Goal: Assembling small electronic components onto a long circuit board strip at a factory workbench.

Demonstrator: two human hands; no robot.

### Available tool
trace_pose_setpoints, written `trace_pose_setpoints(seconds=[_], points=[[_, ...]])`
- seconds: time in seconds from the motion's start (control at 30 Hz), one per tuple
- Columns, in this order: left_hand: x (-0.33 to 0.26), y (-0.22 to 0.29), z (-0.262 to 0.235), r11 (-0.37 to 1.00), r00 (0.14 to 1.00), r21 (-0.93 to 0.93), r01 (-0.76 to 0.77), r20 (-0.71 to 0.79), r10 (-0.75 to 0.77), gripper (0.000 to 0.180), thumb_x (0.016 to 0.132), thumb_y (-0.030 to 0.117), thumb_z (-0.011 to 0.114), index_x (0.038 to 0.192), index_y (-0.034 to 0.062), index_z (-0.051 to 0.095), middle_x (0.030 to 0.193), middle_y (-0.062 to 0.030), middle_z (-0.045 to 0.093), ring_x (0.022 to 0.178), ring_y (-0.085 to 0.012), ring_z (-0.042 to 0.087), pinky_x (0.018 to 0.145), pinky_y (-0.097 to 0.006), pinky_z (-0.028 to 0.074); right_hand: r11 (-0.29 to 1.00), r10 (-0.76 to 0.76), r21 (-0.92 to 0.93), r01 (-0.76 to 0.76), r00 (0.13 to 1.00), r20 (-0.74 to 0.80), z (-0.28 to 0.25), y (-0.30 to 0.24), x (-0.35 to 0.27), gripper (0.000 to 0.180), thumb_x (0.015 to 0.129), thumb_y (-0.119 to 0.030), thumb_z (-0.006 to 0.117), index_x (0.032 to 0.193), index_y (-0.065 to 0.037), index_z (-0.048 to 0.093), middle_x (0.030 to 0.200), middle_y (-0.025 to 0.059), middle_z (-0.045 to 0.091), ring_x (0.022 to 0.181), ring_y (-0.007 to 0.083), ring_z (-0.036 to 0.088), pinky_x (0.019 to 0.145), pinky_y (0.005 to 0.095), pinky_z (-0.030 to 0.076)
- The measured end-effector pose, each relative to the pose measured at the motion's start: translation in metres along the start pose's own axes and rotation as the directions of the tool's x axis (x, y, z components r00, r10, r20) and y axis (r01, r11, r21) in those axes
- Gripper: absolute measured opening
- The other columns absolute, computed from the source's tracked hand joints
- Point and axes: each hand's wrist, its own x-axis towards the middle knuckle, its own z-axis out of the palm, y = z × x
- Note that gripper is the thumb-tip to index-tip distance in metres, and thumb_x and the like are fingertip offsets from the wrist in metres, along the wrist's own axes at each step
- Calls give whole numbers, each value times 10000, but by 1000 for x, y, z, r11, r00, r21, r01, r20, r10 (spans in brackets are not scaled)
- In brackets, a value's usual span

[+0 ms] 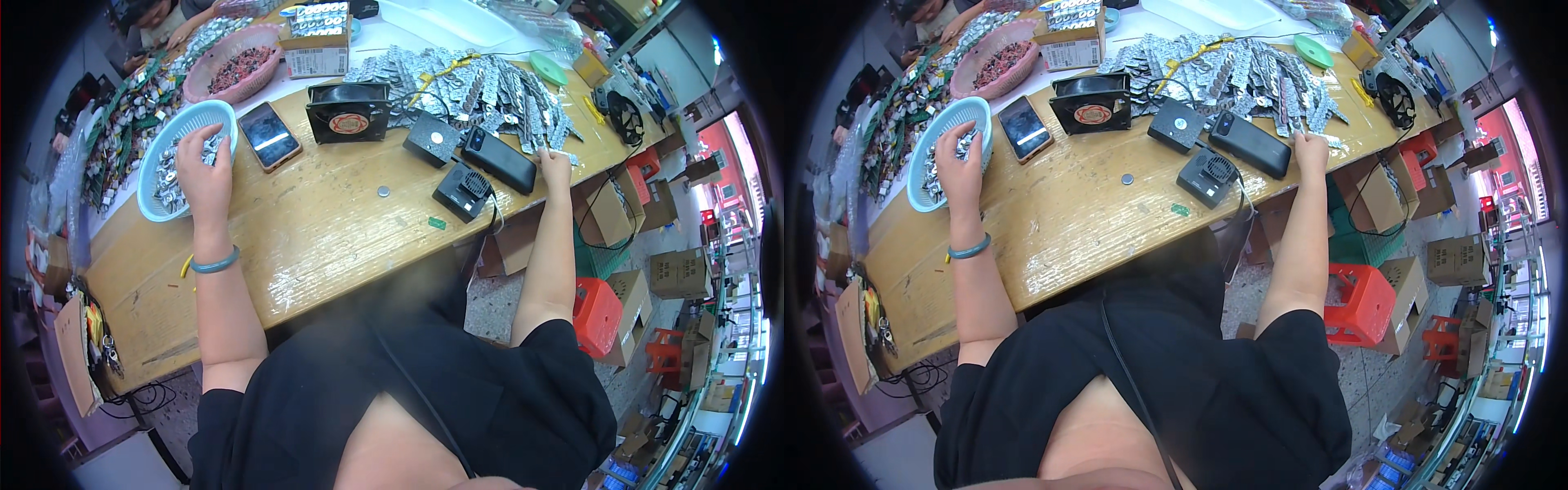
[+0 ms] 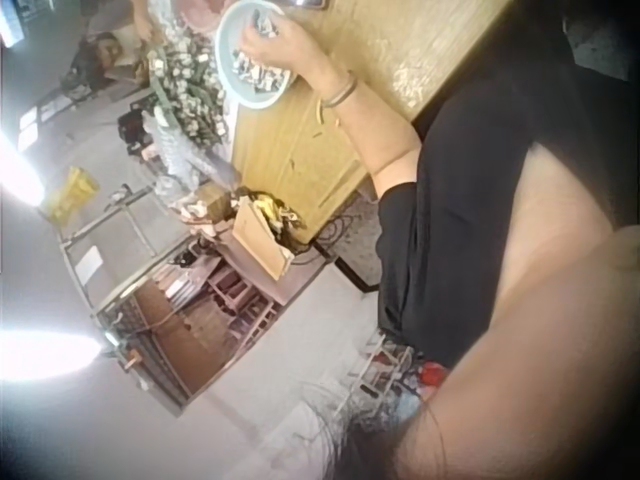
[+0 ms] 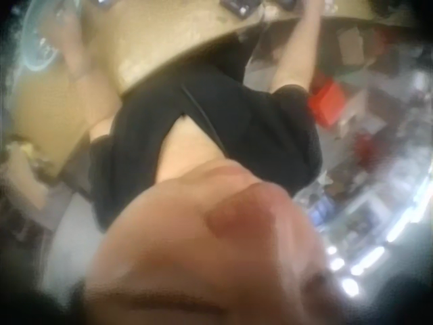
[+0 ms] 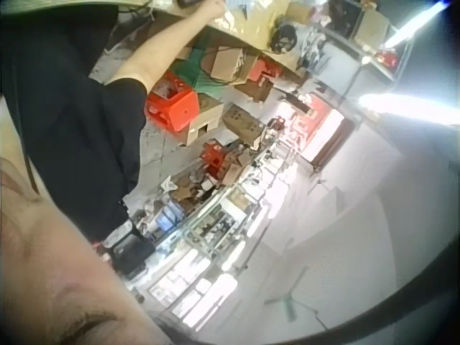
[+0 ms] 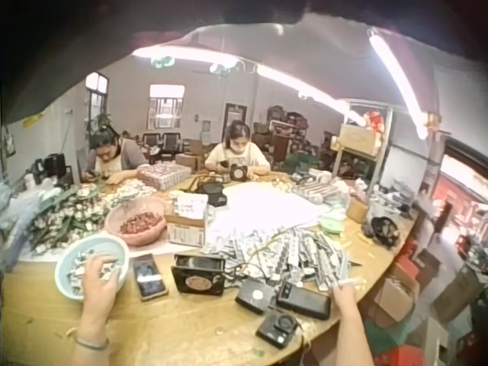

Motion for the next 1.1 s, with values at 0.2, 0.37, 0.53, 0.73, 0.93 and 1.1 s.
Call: trace_pose_setpoints(seconds=[0.2,0.37,0.53,0.73,0.93,1.1], points=[[-1,-5,2,1000,1000,12,-26,-15,26,165,760,65,674,924,51,667,965,-96,630,946,-263,589,857,-358,442,796,202,567,-211,976,80,-32,9,-2,343,880,-267,610,963,60,673,873,90,689,754,107,601,660,241,456],[-1,-5,2,1000,1000,9,-16,-15,17,155,758,65,675,913,59,672,960,-92,632,938,-260,592,849,-355,447,954,-299,-128,271,895,-331,-56,-24,-12,291,863,-263,581,794,-14,714,952,123,659,929,263,608,820,348,460],[-2,-2,5,999,999,21,-33,-33,33,154,753,63,678,907,62,674,959,-93,633,935,-260,593,844,-361,450,961,-237,-239,141,864,-444,-67,-34,-27,296,869,-250,567,770,-11,712,935,117,656,901,257,614,817,352,463],[-2,12,5,995,996,59,-79,-28,80,150,744,51,676,894,60,671,968,-106,627,936,-274,590,837,-371,454,910,34,397,122,931,-363,-48,-24,-38,250,896,-207,562,863,2,694,902,94,668,852,185,616,726,296,462],[-30,91,16,908,904,-151,-392,120,410,381,717,104,691,1089,117,609,1079,-68,599,1051,-257,553,974,-423,358,467,-346,874,-134,882,320,-11,-171,-128,213,922,-141,543,936,37,659,1111,54,596,830,97,577,732,228,437],[-51,111,35,840,776,-158,-520,325,541,368,747,178,695,1103,123,623,1101,-70,615,1046,-238,569,917,-388,408,398,-643,896,-195,637,424,17,-238,-167,226,928,-139,526,1015,37,638,1060,58,615,809,107,593,734,244,463]])
